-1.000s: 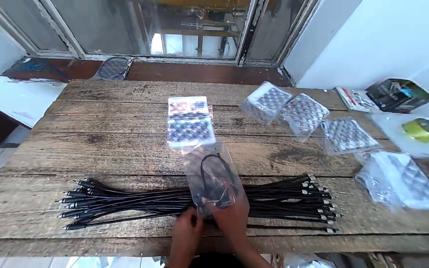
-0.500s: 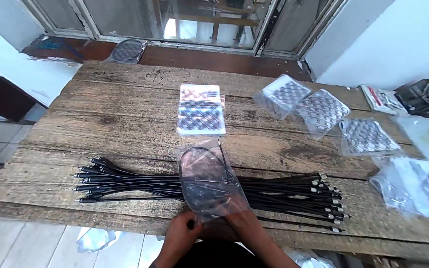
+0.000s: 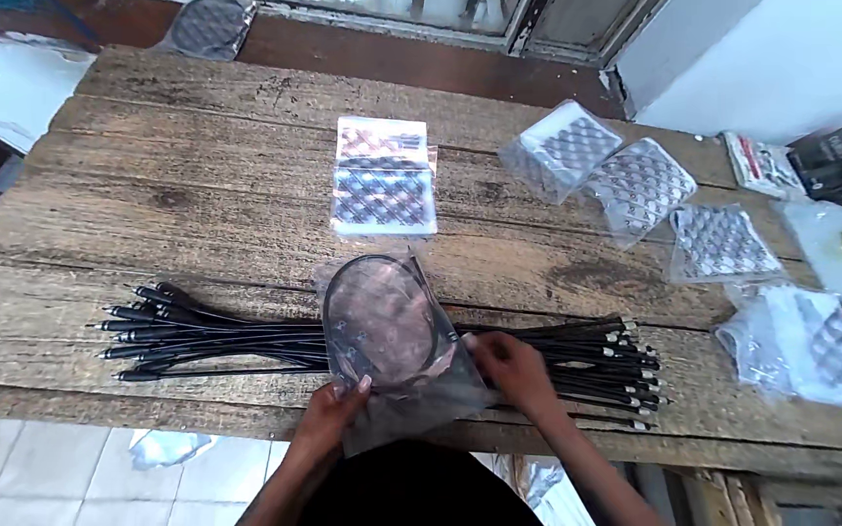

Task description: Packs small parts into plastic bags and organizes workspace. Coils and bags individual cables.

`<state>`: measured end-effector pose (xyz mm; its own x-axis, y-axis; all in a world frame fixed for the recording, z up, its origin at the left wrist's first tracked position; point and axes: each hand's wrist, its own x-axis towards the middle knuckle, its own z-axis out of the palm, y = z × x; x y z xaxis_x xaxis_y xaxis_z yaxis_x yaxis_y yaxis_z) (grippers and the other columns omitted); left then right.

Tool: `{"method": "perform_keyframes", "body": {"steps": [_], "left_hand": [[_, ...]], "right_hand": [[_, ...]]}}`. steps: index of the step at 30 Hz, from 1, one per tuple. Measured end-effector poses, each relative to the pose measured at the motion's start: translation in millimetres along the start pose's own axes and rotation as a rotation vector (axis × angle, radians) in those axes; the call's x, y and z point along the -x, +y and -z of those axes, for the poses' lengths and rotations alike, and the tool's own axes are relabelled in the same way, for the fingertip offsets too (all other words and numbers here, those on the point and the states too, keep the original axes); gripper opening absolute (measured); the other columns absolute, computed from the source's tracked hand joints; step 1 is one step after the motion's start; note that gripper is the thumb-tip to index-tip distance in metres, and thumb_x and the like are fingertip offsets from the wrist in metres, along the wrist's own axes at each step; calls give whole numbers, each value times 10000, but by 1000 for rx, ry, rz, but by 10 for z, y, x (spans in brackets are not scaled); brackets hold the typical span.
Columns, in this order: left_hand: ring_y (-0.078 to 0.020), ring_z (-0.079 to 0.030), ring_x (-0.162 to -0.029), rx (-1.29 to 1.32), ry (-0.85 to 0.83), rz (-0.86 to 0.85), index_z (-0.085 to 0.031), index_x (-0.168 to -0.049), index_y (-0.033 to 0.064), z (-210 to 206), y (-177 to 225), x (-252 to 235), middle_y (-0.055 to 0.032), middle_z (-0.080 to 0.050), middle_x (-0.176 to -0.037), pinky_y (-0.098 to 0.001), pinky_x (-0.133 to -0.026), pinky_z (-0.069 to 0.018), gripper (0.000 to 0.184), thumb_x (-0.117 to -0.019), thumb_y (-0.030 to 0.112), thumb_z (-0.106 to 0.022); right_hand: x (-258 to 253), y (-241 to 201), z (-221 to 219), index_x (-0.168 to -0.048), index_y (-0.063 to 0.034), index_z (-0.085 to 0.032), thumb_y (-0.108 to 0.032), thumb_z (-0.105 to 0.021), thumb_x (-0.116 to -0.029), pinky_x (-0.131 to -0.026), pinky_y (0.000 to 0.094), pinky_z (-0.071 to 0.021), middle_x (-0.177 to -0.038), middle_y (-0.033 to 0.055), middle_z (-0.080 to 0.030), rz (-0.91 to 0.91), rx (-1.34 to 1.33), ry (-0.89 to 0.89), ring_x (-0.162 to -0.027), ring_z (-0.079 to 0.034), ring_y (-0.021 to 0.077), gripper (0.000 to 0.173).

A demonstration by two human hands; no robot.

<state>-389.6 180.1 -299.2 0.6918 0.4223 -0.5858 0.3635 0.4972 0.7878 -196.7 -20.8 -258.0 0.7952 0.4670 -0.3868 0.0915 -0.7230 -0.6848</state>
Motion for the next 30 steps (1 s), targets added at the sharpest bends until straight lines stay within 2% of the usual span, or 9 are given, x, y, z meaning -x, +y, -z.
{"method": "perform_keyframes", "body": {"steps": [5,10,12,14,17,19,22,26,30], "left_hand": [[-116,-678,-1117,-196,37,-163,-370,-1474,-77,291,48,78,-128,-658,-1275,-301,-986,-574,718,-890,119,-739],[-142,-726,-879,38,163,-284,-497,-1340,-6,488,1489,-547,-87,-720,-1037,-319,-793,-624,321,-1042,106,-532],[-208,-729,-1051,235,90,-336,-496,-1400,65,666,2218,-694,-108,-717,-1223,-348,-926,-601,393,-1118,308,-368],[-206,-674,-1193,-124,179,-564,-389,-1495,33,871,2314,-732,-104,-657,-1358,-365,-1034,-548,455,-1092,239,-441],[-373,-597,-1275,-921,79,-665,-665,-1305,5,1087,1412,-757,-192,-660,-1319,-579,-1093,-460,567,-853,309,-821],[-381,-599,-1259,-1220,-14,-670,-748,-1251,172,1191,739,-789,-115,-682,-1305,-648,-1052,-448,496,-856,468,-789],[-324,-679,-1138,-1313,55,-764,-783,-1174,215,1191,495,-850,-57,-739,-1182,-651,-982,-489,387,-953,502,-647],[-328,-707,-1049,-1348,94,-818,-795,-1103,130,1112,499,-865,-89,-754,-1083,-602,-928,-534,290,-953,356,-690],[-340,-690,-1100,-1382,116,-837,-779,-1140,122,1123,322,-595,-108,-739,-1130,-599,-977,-514,285,-989,324,-646]], "right_hand": [[-49,-64,-478,-1296,12,-618,-235,-628,-1008,-772,302,-602,-951,50,-740,16,-406,-270,-814,-706,100,379],[-965,-1327,-323,-1474,-39,-507,-204,-509,-1072,-843,388,-578,-1075,123,-712,323,-518,-88,-902,-695,183,434],[-1203,-1954,-74,-1550,-138,-386,-289,-403,-1116,-807,380,-620,-1130,86,-734,440,-667,-89,-864,-737,193,459],[-1110,-2180,76,-1536,-142,-411,-252,-442,-1101,-739,368,-640,-1065,77,-744,622,-712,-23,-816,-740,195,450],[-750,-1663,-55,-1264,-7,-649,-123,-545,-1046,-676,333,-648,-937,50,-746,690,-597,-130,-762,-731,136,268],[-548,-1120,-193,-1207,-2,-681,-114,-568,-1044,-735,362,-657,-966,68,-751,529,-453,-329,-794,-746,157,227],[-320,-330,-259,-1116,-68,-743,-189,-614,-1010,-786,414,-630,-957,53,-762,386,42,24,-839,-742,182,206],[-354,564,-168,-1325,-46,-672,-390,-552,-1032,-1088,736,-343,-1385,213,-620,436,520,346,-1314,-563,440,467],[-61,952,-257,-1419,-103,-612,-668,-430,-994,-1139,685,-331,-1439,168,-594,491,609,272,-1338,-563,360,731]]}}
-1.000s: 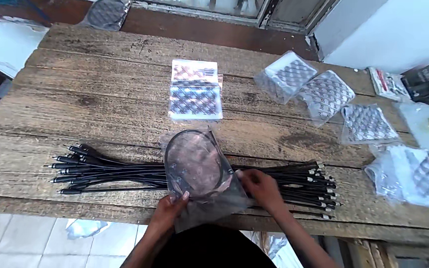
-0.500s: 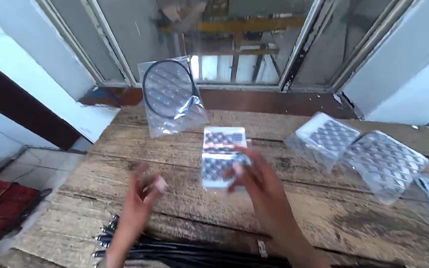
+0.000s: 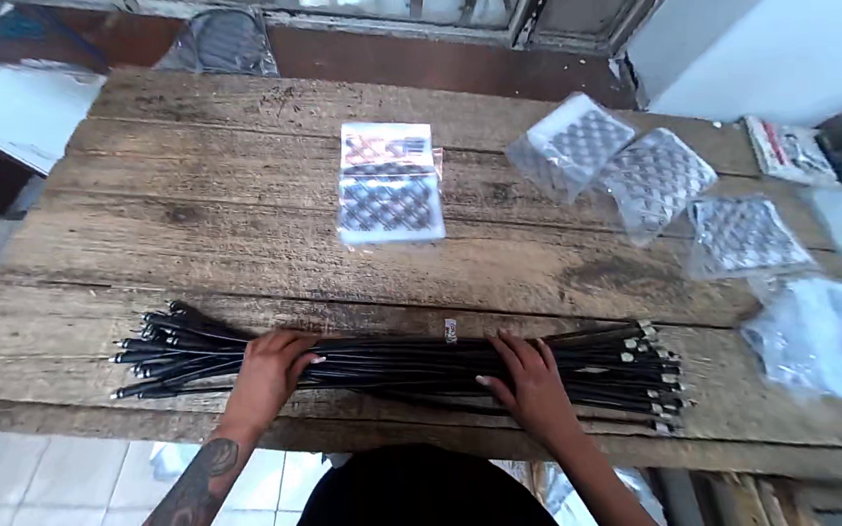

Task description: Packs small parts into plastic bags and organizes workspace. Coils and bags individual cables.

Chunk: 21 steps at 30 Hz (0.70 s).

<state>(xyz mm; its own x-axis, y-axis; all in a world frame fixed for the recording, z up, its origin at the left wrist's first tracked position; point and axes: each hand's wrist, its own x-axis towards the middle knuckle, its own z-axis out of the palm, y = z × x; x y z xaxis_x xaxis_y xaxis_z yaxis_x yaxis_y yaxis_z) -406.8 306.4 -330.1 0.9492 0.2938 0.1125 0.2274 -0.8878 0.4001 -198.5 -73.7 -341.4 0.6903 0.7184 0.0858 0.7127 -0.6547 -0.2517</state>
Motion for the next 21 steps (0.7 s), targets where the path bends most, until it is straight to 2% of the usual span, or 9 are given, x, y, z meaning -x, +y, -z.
{"method": "perform_keyframes", "body": {"steps": [6,7,9,10,12,13,15,18,21], "left_hand": [[-369,-746,-991,-198,197,-164,-736,-1171,8,-54,77,168,-175,-758,-1056,-542,-882,-586,304,-1023,199,-552],[-393,-738,-1009,-184,228,-154,-726,-1175,-15,66,154,78,-197,-752,-1066,-571,-910,-571,287,-1023,154,-550],[-397,-707,-993,-102,283,-121,-720,-1165,-2,413,384,-77,-187,-735,-1026,-560,-889,-556,268,-1027,106,-516],[-364,-670,-908,-44,295,-140,-727,-1174,27,590,508,-116,-159,-711,-951,-521,-823,-542,284,-1026,109,-498],[-262,-611,-793,4,278,-238,-744,-1170,93,868,696,-135,-71,-644,-836,-438,-750,-508,327,-1033,184,-462],[-232,-587,-765,9,264,-289,-751,-1121,101,950,743,-121,-46,-618,-806,-416,-729,-481,334,-1044,238,-456],[-218,-567,-750,-21,217,-342,-752,-1074,110,1018,731,-95,-27,-595,-796,-411,-706,-453,358,-1054,299,-448],[-257,-583,-777,-76,127,-333,-736,-1039,110,858,588,-137,-40,-603,-819,-460,-705,-442,367,-1057,308,-427],[-297,-643,-902,-56,73,-310,-725,-993,114,515,651,-180,-71,-668,-906,-543,-844,-483,263,-1036,248,-503]], "right_hand": [[172,-230,32,-1451,-49,-569,-564,-460,-1027,-1163,726,-246,-1514,189,-520,-45,-70,177,-1421,-477,376,676],[149,-349,133,-1396,-42,-614,-513,-498,-1028,-1142,685,-320,-1450,185,-574,-80,-139,255,-1358,-535,374,608],[161,-653,333,-1118,-44,-723,-389,-563,-1017,-910,488,-541,-1085,109,-714,-180,-344,369,-1023,-680,264,394],[188,-780,405,-1053,-24,-718,-349,-525,-1042,-792,381,-591,-943,51,-727,-258,-553,308,-871,-702,168,378],[164,-783,485,-1311,44,-536,-492,-395,-1077,-861,399,-625,-1081,99,-748,-385,-1244,58,-952,-745,208,601],[139,-694,511,-1390,-25,-468,-570,-416,-1048,-962,440,-582,-1195,123,-723,-459,-1560,66,-1078,-719,257,646],[74,-438,670,-1276,-129,-601,-466,-358,-1091,-981,432,-573,-1146,71,-751,-661,-1891,365,-1098,-718,230,455],[25,-209,901,-1059,-108,-584,-238,-297,-1131,-859,357,-626,-885,15,-735,-879,-1831,699,-895,-751,157,322],[172,-226,916,-1133,-54,-565,-230,-303,-1132,-910,427,-623,-1059,98,-762,-794,-1743,638,-1017,-754,241,316]]}}
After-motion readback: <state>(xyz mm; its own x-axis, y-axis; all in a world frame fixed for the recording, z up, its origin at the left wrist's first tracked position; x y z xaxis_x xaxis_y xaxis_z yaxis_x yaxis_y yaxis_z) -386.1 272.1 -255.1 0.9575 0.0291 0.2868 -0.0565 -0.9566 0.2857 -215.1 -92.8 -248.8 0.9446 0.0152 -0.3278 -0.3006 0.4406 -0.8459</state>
